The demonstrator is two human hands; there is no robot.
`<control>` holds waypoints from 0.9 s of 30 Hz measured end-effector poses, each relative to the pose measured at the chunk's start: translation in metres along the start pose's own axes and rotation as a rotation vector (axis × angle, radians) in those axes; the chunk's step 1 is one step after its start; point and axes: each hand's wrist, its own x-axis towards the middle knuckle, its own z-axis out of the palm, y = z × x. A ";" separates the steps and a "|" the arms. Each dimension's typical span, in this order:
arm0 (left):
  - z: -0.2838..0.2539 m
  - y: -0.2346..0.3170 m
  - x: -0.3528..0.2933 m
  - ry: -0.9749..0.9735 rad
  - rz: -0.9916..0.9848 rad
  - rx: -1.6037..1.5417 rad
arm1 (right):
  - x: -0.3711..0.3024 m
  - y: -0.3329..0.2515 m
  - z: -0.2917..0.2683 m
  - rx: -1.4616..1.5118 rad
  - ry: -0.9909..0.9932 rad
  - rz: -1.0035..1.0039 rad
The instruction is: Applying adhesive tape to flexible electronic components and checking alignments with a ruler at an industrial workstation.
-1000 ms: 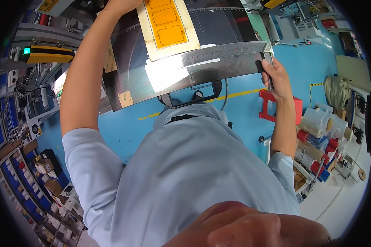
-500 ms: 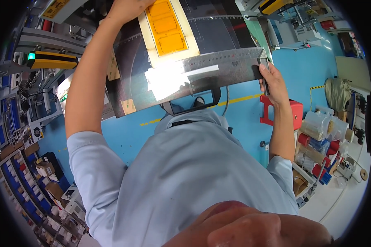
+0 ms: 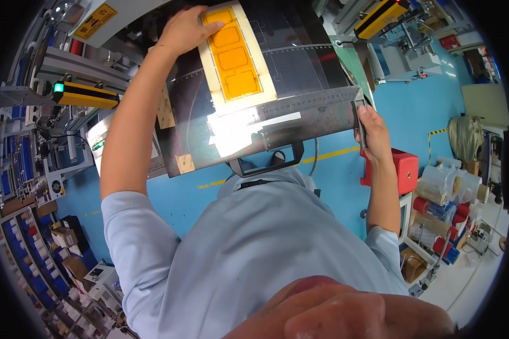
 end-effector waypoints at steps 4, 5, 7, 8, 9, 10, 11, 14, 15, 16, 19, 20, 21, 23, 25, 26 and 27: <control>-0.006 -0.015 0.004 -0.058 0.033 -0.043 | 0.005 0.001 -0.001 0.005 -0.030 0.004; -0.052 0.061 -0.005 -0.209 -0.161 -0.038 | 0.005 0.005 -0.005 0.017 0.000 0.003; -0.057 0.072 -0.010 -0.190 -0.210 -0.018 | 0.004 0.004 -0.002 0.015 0.000 -0.004; -0.055 0.067 -0.010 -0.178 -0.185 -0.013 | 0.004 0.002 -0.002 0.016 -0.010 0.004; -0.056 0.063 -0.011 -0.183 -0.194 -0.008 | 0.005 0.001 -0.002 0.011 -0.014 0.000; -0.058 0.059 -0.011 -0.176 -0.184 -0.020 | 0.006 0.001 -0.003 0.007 -0.019 -0.005; -0.055 0.058 -0.009 -0.172 -0.165 -0.039 | 0.006 0.003 -0.006 0.022 -0.038 -0.013; -0.048 0.052 -0.007 -0.166 -0.154 -0.004 | 0.005 0.003 -0.004 0.025 -0.014 -0.001; -0.047 0.052 -0.006 -0.164 -0.146 0.001 | 0.005 0.002 -0.004 0.024 -0.012 0.000; -0.046 0.053 -0.006 -0.165 -0.145 -0.001 | 0.004 0.001 -0.003 0.024 -0.006 0.006; -0.049 0.058 -0.009 -0.176 -0.158 -0.012 | 0.004 0.002 -0.005 0.020 -0.005 0.013; -0.051 0.062 -0.011 -0.167 -0.165 0.001 | 0.004 0.003 -0.006 0.016 -0.011 0.014; -0.053 0.065 -0.012 -0.157 -0.173 0.014 | 0.004 0.003 -0.006 0.015 -0.010 0.014; -0.056 0.063 -0.010 -0.194 -0.195 -0.016 | 0.004 0.003 -0.005 0.036 -0.020 0.006; -0.058 0.062 -0.007 -0.230 -0.217 -0.047 | 0.004 0.003 -0.005 0.036 -0.021 0.010; -0.060 0.062 -0.007 -0.248 -0.200 -0.023 | 0.004 0.003 -0.005 0.036 -0.023 0.015; -0.061 0.062 -0.006 -0.266 -0.184 0.000 | 0.004 0.002 -0.004 0.036 -0.023 0.016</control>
